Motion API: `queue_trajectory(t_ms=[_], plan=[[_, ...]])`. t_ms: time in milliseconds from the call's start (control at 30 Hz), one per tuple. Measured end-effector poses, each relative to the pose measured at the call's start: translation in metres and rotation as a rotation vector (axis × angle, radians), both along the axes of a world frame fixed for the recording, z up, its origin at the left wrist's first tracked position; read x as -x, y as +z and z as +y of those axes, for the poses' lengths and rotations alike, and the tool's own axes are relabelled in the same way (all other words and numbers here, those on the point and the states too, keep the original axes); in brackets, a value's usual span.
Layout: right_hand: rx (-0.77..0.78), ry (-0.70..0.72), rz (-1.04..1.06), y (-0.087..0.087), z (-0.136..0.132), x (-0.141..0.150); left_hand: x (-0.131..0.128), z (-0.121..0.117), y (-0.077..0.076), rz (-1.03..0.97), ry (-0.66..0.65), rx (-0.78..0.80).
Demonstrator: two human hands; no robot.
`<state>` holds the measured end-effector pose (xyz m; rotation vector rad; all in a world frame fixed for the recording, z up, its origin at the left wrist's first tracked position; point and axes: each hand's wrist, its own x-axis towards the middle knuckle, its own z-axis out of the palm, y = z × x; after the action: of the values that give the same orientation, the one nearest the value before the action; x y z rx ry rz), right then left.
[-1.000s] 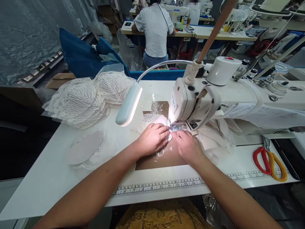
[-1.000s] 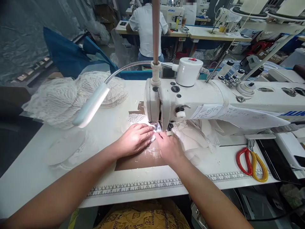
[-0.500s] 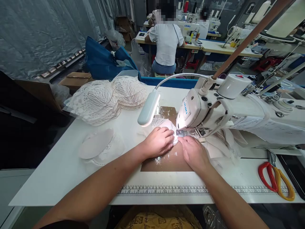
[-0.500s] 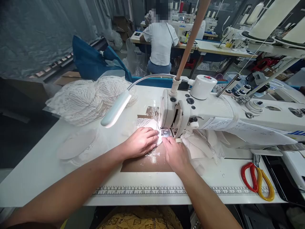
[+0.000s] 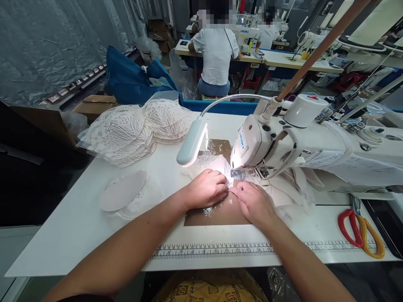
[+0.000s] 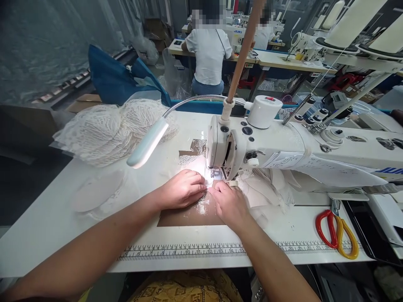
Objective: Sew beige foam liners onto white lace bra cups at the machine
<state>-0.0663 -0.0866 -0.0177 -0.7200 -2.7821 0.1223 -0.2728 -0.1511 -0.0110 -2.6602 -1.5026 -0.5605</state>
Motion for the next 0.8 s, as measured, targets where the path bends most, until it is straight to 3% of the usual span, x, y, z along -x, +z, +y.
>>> queue_trajectory(t_ms=[533,800], plan=[[0.003,0.028,0.078,-0.0026,0.0007,-0.0025,0.0010,0.0018,0.0010,0.018,-0.069,0.013],[-0.056,-0.005,-0.003,-0.0039,0.0006,-0.0022,0.0013,0.0020,-0.0007,0.019,-0.092,0.050]])
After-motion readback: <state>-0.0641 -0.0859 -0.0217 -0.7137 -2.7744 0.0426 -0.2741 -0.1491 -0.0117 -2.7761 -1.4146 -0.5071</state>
